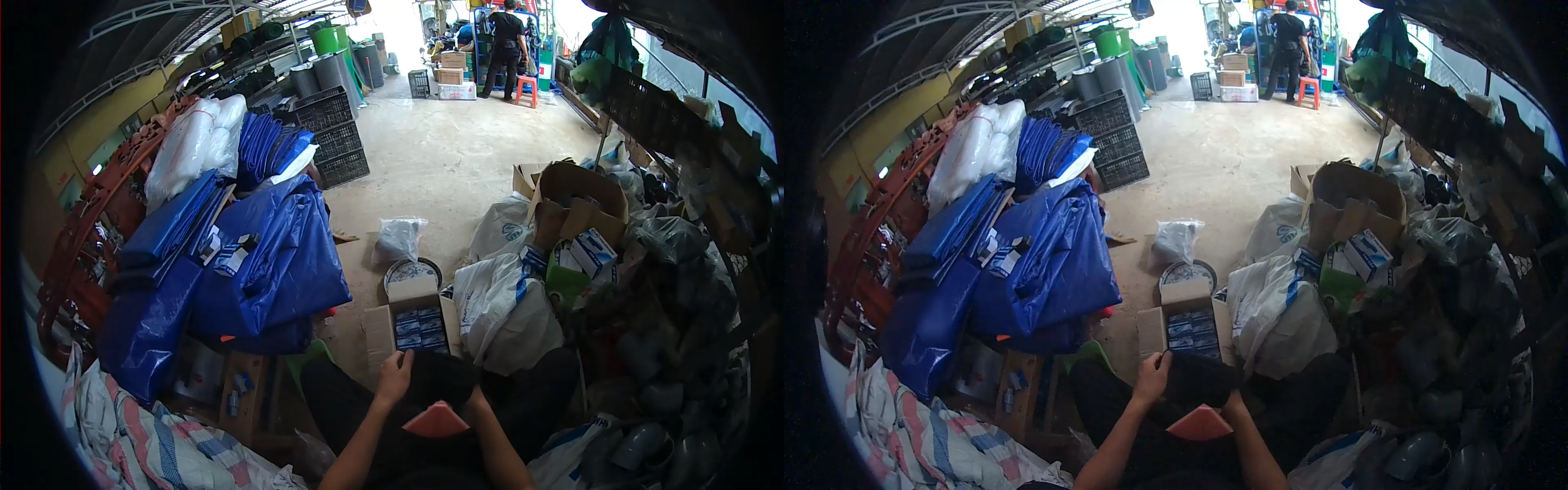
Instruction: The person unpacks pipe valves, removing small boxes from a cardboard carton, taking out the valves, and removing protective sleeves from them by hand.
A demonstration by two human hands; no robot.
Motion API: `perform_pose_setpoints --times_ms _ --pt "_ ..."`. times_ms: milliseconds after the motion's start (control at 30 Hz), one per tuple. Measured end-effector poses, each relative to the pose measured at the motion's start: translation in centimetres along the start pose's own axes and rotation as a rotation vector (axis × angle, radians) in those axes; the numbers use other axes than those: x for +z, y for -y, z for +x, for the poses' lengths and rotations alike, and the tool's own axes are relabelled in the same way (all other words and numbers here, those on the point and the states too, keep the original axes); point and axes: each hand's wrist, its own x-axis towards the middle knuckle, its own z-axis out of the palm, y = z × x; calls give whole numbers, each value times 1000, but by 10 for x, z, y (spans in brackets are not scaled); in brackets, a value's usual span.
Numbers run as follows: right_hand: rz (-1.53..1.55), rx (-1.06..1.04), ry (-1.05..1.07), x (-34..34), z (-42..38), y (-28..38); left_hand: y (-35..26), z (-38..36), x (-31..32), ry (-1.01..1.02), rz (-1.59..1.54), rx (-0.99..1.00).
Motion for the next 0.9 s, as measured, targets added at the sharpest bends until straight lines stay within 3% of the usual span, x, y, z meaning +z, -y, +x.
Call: perform_pose_setpoints --times_ms 100,200,300,367,433,500,567,667,800,900 --pt "242 218 -131 -21 15 63 11 10 -2 -29 3 28" --pt "407 365 -413 -21 15 46 23 21 -10 -60 24 -14" --pt "509 637 -301 -39 37 89 21 24 -16 -75 20 -95" --pt "176 362 -268 -28 32 89 17 20 -13 -2 111 -71" --pt "144 160 -157 -21 41 129 8 14 -7 56 174 -17" --pt "-369 282 232 -12 41 108 -2 5 -1 100 211 65" --pt "-86 317 79 -7 32 104 -1 4 0 133 243 114" --pt "12 496 31 -19 37 141 -16 -1 -2 183 261 223" --pt "206 448 -69 -15 39 124 -26 -1 3 184 309 253" --pt "217 404 -202 -17 39 124 -22 4 10 170 43 150"
